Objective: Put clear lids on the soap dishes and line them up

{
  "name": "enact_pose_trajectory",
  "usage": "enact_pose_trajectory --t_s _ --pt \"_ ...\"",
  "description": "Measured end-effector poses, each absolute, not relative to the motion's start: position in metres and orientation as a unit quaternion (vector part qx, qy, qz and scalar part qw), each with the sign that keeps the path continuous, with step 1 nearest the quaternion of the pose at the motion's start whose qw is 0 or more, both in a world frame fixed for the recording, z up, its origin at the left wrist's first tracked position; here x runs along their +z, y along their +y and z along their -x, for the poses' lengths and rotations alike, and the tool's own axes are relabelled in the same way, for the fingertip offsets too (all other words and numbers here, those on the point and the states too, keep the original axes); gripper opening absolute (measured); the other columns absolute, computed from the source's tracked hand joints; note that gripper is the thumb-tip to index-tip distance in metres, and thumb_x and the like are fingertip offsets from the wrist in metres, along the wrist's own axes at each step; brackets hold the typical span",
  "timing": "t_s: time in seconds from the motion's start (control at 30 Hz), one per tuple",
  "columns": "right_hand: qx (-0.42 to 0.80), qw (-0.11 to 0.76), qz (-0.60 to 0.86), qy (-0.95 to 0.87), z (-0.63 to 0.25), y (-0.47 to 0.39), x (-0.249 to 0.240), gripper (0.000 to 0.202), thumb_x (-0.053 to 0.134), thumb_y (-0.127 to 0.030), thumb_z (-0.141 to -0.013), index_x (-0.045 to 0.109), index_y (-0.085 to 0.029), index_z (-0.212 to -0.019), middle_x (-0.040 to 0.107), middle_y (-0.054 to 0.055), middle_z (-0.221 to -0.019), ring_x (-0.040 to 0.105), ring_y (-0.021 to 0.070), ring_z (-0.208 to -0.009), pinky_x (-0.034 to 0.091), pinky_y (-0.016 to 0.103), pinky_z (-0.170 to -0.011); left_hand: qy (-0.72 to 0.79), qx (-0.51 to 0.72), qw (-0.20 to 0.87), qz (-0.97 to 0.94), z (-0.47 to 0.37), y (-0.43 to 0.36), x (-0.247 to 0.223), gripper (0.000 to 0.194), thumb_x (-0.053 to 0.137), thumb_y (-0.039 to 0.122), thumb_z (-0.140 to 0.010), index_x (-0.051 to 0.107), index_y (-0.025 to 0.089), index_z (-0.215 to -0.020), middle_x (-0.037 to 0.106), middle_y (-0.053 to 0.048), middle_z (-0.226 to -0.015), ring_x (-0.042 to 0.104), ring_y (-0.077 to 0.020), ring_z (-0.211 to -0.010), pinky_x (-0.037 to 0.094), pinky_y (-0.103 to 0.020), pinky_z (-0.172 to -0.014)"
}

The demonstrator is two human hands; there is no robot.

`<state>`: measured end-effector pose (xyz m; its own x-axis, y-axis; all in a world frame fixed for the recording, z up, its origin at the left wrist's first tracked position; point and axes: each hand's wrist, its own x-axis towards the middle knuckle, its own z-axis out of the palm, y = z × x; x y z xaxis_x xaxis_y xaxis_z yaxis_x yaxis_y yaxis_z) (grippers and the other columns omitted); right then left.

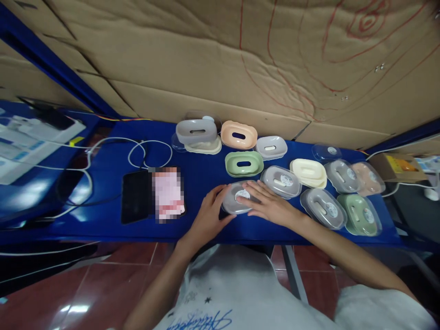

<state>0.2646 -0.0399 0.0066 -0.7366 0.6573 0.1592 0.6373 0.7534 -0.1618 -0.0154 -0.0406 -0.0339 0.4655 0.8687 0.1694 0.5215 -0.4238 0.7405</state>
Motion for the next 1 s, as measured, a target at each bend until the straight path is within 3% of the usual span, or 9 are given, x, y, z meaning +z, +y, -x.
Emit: enact_pose_trajectory --t_s 0.13,0.3,0.43,0.5,0.6,0.77,0.9,0.97,1.0 --pt "0.044 0.11 0.362 -0.925 -0.264 -0.038 0.003 0.078 0.08 -0.033 -0.094 0.044 -0.037 -0.164 0.031 0.012 -0.177 0.018 0.0395 -0.166 0.036 0.067 -0.127 0.434 0.282 0.313 -0.796 0.018 -0.04 -0.035 0.089 0.078 0.03 -0.096 0.026 0.037 -0.168 0.045 -0.013 -0.162 0.047 -0.0341 -0.151 0.041 -0.058 -0.126" --pt "0.04 0.131 0.337 -0.931 -0.263 -0.046 0.022 0.073 0.075 -0.041 -0.098 0.044 -0.033 -0.164 0.035 0.014 -0.174 0.031 0.0367 -0.162 0.046 0.058 -0.124 0.405 0.316 0.343 -0.786 0.027 -0.044 -0.019 0.084 0.08 0.034 -0.095 0.033 0.039 -0.165 0.047 -0.012 -0.161 0.049 -0.0342 -0.151 0.046 -0.058 -0.123" --pt "-0.01 0.168 0.379 -0.91 -0.305 -0.039 0.06 0.073 0.073 -0.036 -0.1 0.041 -0.038 -0.165 0.035 0.009 -0.175 0.033 0.0365 -0.161 0.041 0.062 -0.126 0.367 0.379 0.382 -0.759 0.024 -0.05 0.002 0.086 0.075 0.036 -0.099 0.025 0.042 -0.168 0.029 -0.011 -0.174 0.044 -0.0333 -0.156 0.051 -0.055 -0.121" --pt "-0.059 0.195 0.444 -0.873 -0.351 -0.023 0.072 0.07 0.073 -0.036 -0.1 0.044 -0.034 -0.164 0.038 0.012 -0.172 0.036 0.0369 -0.159 0.04 0.063 -0.126 0.369 0.363 0.369 -0.772 0.018 -0.052 0.005 0.081 0.072 0.034 -0.101 0.027 0.042 -0.167 0.025 -0.01 -0.176 0.044 -0.0331 -0.156 0.05 -0.055 -0.123" --pt "-0.126 0.205 0.519 -0.82 -0.431 0.013 0.07 0.064 0.073 -0.05 -0.098 0.056 -0.025 -0.155 0.053 0.021 -0.158 0.05 0.0385 -0.147 0.044 0.061 -0.12 0.37 0.318 0.353 -0.798 0.008 -0.054 -0.003 0.069 0.066 0.029 -0.105 0.034 0.04 -0.165 0.029 -0.011 -0.174 0.05 -0.0312 -0.152 0.05 -0.054 -0.123" --pt "-0.087 0.148 0.58 -0.796 -0.497 0.057 0.04 0.056 0.062 -0.053 -0.102 0.065 -0.016 -0.143 0.054 0.026 -0.154 0.051 0.0371 -0.147 0.046 0.055 -0.117 0.357 0.288 0.34 -0.821 -0.002 -0.06 -0.022 0.056 0.062 0.029 -0.107 0.044 0.037 -0.16 0.03 -0.009 -0.174 0.054 -0.0288 -0.148 0.053 -0.05 -0.121" --pt "-0.053 0.108 0.609 -0.784 -0.484 0.057 0.036 0.063 0.063 -0.051 -0.1 0.056 -0.018 -0.154 0.04 0.023 -0.169 0.032 0.045 -0.159 0.031 0.069 -0.125 0.357 0.292 0.319 -0.828 -0.002 -0.063 -0.024 0.047 0.06 0.028 -0.108 0.051 0.034 -0.154 0.035 -0.01 -0.172 0.054 -0.0271 -0.147 0.053 -0.049 -0.121" --pt "-0.044 0.114 0.619 -0.776 -0.476 0.044 0.041 0.06 0.059 -0.051 -0.103 0.056 -0.021 -0.154 0.044 0.02 -0.167 0.035 0.0449 -0.158 0.03 0.071 -0.125 0.355 0.294 0.31 -0.831 -0.001 -0.062 -0.023 0.045 0.059 0.027 -0.108 0.052 0.033 -0.153 0.036 -0.01 -0.171 0.054 -0.0267 -0.147 0.053 -0.049 -0.12" --pt "-0.032 0.116 0.62 -0.775 -0.474 0.035 0.044 0.055 0.056 -0.051 -0.104 0.06 -0.023 -0.151 0.052 0.018 -0.162 0.044 0.0422 -0.153 0.035 0.067 -0.124 0.354 0.293 0.306 -0.834 -0.001 -0.062 -0.023 0.044 0.059 0.026 -0.108 0.053 0.032 -0.152 0.038 -0.011 -0.17 0.054 -0.0266 -0.148 0.053 -0.048 -0.12"
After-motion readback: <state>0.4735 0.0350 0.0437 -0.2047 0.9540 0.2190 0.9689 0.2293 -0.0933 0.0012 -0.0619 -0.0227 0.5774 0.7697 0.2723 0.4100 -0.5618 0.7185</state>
